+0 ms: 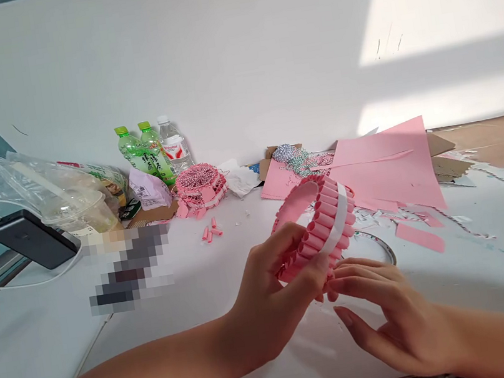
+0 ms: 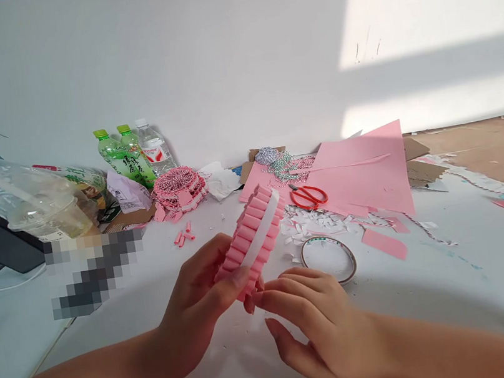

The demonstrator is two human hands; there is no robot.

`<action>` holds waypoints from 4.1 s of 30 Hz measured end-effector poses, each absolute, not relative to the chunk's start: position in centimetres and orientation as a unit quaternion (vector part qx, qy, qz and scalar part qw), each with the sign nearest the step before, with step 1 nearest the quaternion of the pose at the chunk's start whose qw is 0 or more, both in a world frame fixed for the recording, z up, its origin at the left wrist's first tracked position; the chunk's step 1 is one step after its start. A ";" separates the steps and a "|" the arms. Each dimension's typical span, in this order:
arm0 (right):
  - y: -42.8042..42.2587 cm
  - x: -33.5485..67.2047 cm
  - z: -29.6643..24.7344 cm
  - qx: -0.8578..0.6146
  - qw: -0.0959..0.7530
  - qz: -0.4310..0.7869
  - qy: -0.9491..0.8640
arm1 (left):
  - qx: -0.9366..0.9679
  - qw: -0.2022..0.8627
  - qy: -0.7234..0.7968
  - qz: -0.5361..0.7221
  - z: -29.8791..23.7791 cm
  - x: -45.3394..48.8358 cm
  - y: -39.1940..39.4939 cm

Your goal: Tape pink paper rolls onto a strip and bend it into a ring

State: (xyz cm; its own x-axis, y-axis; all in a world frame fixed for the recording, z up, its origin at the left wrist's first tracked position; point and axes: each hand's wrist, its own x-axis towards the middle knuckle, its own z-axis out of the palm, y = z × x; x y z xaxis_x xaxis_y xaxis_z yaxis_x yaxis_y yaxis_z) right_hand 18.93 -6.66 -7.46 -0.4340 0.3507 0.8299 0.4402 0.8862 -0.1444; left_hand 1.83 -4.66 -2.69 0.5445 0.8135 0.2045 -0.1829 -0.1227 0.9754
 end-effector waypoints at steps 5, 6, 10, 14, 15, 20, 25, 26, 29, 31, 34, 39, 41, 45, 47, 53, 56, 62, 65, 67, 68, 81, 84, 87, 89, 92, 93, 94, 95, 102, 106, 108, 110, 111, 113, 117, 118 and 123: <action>-6.7 18.8 -7.5 -0.246 0.475 -0.037 -0.844 | 0.633 0.611 0.248 0.405 -2.2 1.8 -4.7; -6.7 18.8 -7.6 -0.244 0.473 -0.033 -0.846 | 0.631 0.614 0.247 0.405 -2.2 1.8 -4.7; -6.8 18.8 -7.6 -0.243 0.468 -0.011 -0.850 | 0.622 0.627 0.233 0.406 -2.2 1.8 -4.7; -7.0 18.9 -7.3 -0.236 0.469 -0.021 -0.851 | 0.617 0.637 0.234 0.400 -2.3 1.7 -4.6; -7.0 18.9 -7.2 -0.232 0.467 -0.021 -0.853 | 0.615 0.637 0.235 0.401 -2.3 1.7 -4.6; -7.2 18.9 -6.8 -0.218 0.471 -0.005 -0.854 | 0.629 0.603 0.270 0.409 -2.3 1.7 -4.2; -7.0 18.9 -6.9 -0.205 0.465 -0.004 -0.861 | 0.634 0.595 0.277 0.410 -2.5 1.7 -3.9; -7.0 18.9 -6.9 -0.200 0.463 -0.002 -0.864 | 0.633 0.592 0.278 0.413 -2.5 1.7 -3.9; -6.9 19.0 -6.8 -0.186 0.459 -0.002 -0.869 | 0.634 0.585 0.282 0.420 -2.5 1.7 -4.0; -7.0 19.0 -6.8 -0.187 0.458 -0.002 -0.869 | 0.631 0.587 0.284 0.420 -2.3 1.7 -4.0; -7.0 19.0 -7.0 -0.210 0.466 0.005 -0.860 | 0.620 0.608 0.273 0.414 -2.2 1.7 -4.1; -6.9 19.3 -8.2 -0.263 0.489 0.081 -0.828 | 0.606 0.634 0.256 0.406 -2.3 1.7 -4.2; -6.8 19.4 -8.6 -0.273 0.495 0.106 -0.818 | 0.620 0.623 0.253 0.404 -2.5 1.7 -4.1; -6.9 19.4 -8.9 -0.308 0.504 0.164 -0.790 | 0.658 0.578 0.280 0.393 -2.9 1.7 -3.7; -6.9 19.5 -8.9 -0.323 0.497 0.171 -0.787 | 0.666 0.565 0.302 0.381 -3.0 1.7 -3.5; -6.9 19.6 -8.9 -0.328 0.535 0.222 -0.746 | 0.712 0.507 0.321 0.365 -3.1 1.6 -3.1; -6.6 19.7 -8.6 -0.321 0.578 0.243 -0.710 | 0.755 0.448 0.314 0.361 -3.0 1.5 -2.8; -5.8 19.9 -7.6 -0.310 0.568 0.340 -0.683 | 0.809 0.405 0.272 0.328 -3.0 1.4 -2.1; -5.7 19.9 -7.6 -0.325 0.568 0.337 -0.677 | 0.850 0.342 0.246 0.316 -3.1 1.2 -2.1; -5.6 19.9 -7.7 -0.320 0.577 0.327 -0.676 | 0.872 0.288 0.223 0.327 -3.1 1.1 -2.1; -5.6 20.0 -7.8 -0.317 0.582 0.323 -0.676 | 0.881 0.262 0.210 0.334 -3.2 1.1 -2.1; -5.8 20.4 -8.5 -0.328 0.543 0.262 -0.728 | 0.897 0.129 0.202 0.371 -3.0 1.6 -2.1; -5.8 20.5 -8.5 -0.335 0.539 0.252 -0.731 | 0.895 0.125 0.205 0.375 -2.9 1.6 -2.1; -5.8 20.5 -8.5 -0.337 0.539 0.250 -0.731 | 0.895 0.125 0.208 0.374 -2.8 1.6 -2.2; -5.8 20.5 -8.6 -0.336 0.539 0.250 -0.731 | 0.896 0.131 0.208 0.370 -2.8 1.6 -2.2; -5.8 20.5 -8.7 -0.330 0.540 0.252 -0.732 | 0.895 0.136 0.201 0.375 -2.8 1.6 -2.3; -5.8 20.5 -8.8 -0.329 0.539 0.252 -0.733 | 0.894 0.135 0.200 0.379 -2.8 1.7 -2.3; -5.8 20.5 -8.9 -0.330 0.538 0.252 -0.734 | 0.893 0.134 0.199 0.382 -2.8 1.7 -2.3; -5.8 20.5 -8.9 -0.331 0.536 0.254 -0.734 | 0.892 0.134 0.200 0.383 -2.7 1.8 -2.3; -5.6 20.4 -8.9 -0.302 0.532 0.257 -0.748 | 0.890 0.124 0.204 0.388 -2.8 1.7 -2.3; -5.6 20.3 -8.6 -0.290 0.535 0.250 -0.753 | 0.890 0.108 0.203 0.393 -2.9 1.6 -2.4; -5.7 20.2 -8.4 -0.280 0.533 0.248 -0.759 | 0.889 0.106 0.203 0.396 -2.8 1.6 -2.4; -5.9 20.0 -8.5 -0.278 0.526 0.247 -0.765 | 0.888 0.117 0.193 0.402 -2.8 1.6 -2.4; -5.9 20.0 -8.5 -0.278 0.525 0.245 -0.766 | 0.887 0.125 0.185 0.404 -2.7 1.6 -2.3; -6.0 19.9 -8.7 -0.282 0.525 0.236 -0.767 | 0.886 0.139 0.173 0.408 -2.7 1.7 -2.3; -5.9 20.0 -9.1 -0.301 0.522 0.222 -0.767 | 0.886 0.139 0.164 0.411 -2.7 1.7 -2.3; -5.9 20.0 -9.2 -0.302 0.522 0.221 -0.767 | 0.886 0.138 0.166 0.410 -2.6 1.7 -2.4; -5.9 20.0 -9.0 -0.281 0.523 0.243 -0.767 | 0.889 0.138 0.177 0.399 -2.5 1.7 -2.6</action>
